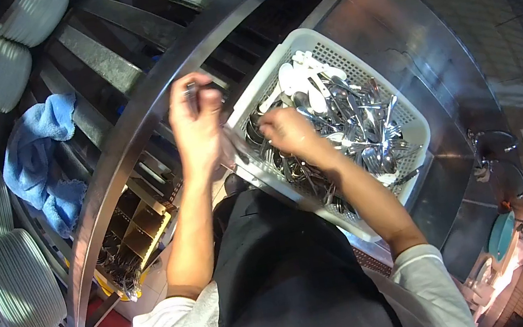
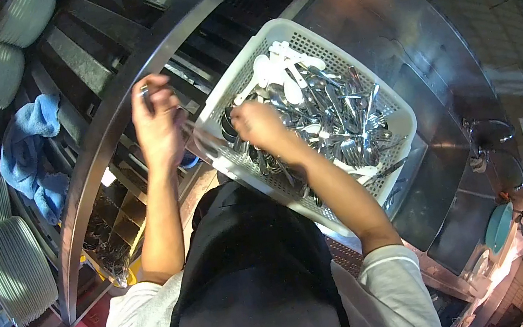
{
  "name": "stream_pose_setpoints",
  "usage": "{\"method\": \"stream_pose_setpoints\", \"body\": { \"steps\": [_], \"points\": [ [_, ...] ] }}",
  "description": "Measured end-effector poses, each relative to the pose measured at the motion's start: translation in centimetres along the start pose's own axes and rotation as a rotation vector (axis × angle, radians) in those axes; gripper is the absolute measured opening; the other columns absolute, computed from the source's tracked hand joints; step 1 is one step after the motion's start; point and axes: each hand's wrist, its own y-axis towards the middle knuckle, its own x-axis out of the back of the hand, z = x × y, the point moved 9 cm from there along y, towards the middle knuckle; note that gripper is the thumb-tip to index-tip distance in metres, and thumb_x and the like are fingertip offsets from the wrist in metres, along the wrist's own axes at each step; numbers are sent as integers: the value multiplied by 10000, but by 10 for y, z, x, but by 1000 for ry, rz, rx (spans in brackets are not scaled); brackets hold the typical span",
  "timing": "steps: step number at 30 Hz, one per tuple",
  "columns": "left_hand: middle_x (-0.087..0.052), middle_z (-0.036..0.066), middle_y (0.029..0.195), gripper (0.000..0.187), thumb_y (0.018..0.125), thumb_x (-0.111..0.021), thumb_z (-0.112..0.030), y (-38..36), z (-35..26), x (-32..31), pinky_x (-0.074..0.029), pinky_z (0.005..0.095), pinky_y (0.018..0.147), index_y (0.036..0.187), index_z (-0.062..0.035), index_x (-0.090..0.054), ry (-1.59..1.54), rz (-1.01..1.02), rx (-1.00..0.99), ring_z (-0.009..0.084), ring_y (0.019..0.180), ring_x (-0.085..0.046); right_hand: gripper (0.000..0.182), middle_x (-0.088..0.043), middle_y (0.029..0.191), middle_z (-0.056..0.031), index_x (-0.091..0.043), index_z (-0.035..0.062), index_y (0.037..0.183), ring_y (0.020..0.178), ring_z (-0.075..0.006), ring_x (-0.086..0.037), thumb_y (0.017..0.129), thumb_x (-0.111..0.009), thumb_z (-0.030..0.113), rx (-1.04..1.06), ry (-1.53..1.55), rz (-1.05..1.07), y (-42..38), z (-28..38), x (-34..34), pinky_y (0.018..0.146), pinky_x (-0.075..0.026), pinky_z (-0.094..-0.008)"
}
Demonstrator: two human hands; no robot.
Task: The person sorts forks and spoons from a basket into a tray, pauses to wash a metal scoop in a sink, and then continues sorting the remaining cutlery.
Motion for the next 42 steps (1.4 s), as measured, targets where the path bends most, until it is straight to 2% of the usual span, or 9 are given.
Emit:
{"method": "stream_pose_setpoints", "body": {
  "steps": [3, 13, 16, 19, 22, 26, 30, 32, 42],
  "points": [
    [-374, -42, 704, 431, 785, -628, -414, -9, -10, 17, -306, 182, 477, 987, -68, -470, -197, -23, 35, 39, 575, -348, 164, -644, 756, -175, -664, 20, 835, 742, -314, -646, 730, -557, 86, -108, -398, 307, -5, 18, -40, 656, -518, -394],
    [-368, -31, 727, 375, 823, -576, -421, -27, -3, 37, -288, 184, 465, 908, -79, -450, -77, -89, 74, 48, 550, -324, 133, -656, 751, -146, -683, 63, 760, 703, -244, -660, 735, -561, 109, -180, -410, 209, 8, 10, -42, 612, -523, -357],
    [-514, 57, 835, 397, 821, -567, -423, -24, 6, 32, -501, 268, 637, 940, -78, -412, -64, -14, 71, 170, 764, -590, 146, -561, 554, -152, -619, 36, 677, 516, -238, -581, 741, -588, 163, -6, -103, -90, -15, 25, -2, 505, -451, -354],
    [-569, 146, 989, 401, 830, -545, -432, -23, 30, 0, -471, 304, 831, 935, -77, -389, -69, 160, 153, 265, 1022, -571, 252, -538, 520, -116, -592, 13, 667, 477, -229, -533, 784, -597, 236, -115, 357, -92, -34, 27, 39, 465, -394, -338],
    [-556, 113, 920, 462, 838, -532, -459, -27, 53, -39, -460, 285, 777, 995, -53, -377, 143, 303, 68, 181, 879, -573, 330, -481, 532, 43, -609, 6, 710, 514, -34, -388, 849, -606, 305, -143, 593, -111, -35, 37, 73, 459, -303, -224],
    [-473, -4, 756, 605, 739, -680, -456, -25, 59, -55, -402, 202, 592, 1078, -40, -401, 99, 192, 103, 59, 695, -459, 396, -591, 695, -19, -557, 15, 1085, 598, -80, -534, 959, -360, 335, -57, 1232, 224, -17, 41, 62, 527, -432, -217],
    [-444, -47, 741, 394, 810, -657, -322, -19, 63, -47, -341, 185, 518, 1056, -74, -476, -89, 136, 172, 24, 617, -385, 302, -602, 765, -99, -592, 56, 1069, 682, -168, -596, 885, -523, 287, -237, 647, -67, 0, -51, 73, 593, -485, -293],
    [-435, -47, 735, 264, 863, -585, -312, -20, 68, -42, -312, 196, 504, 961, -79, -508, -223, 182, 199, 29, 591, -369, 271, -614, 753, -119, -613, 71, 1003, 728, -266, -602, 783, -637, 228, 104, -271, -199, -1, -66, 60, 681, -486, -375],
    [-389, -31, 695, 282, 872, -556, -343, -26, 75, -37, -321, 202, 509, 876, -76, -468, -411, 107, 297, 56, 548, -340, 115, -614, 794, -75, -657, 139, 750, 845, -273, -535, 704, -678, 242, -73, -180, 232, 7, -80, 15, 766, -427, -392]
  ]
}}
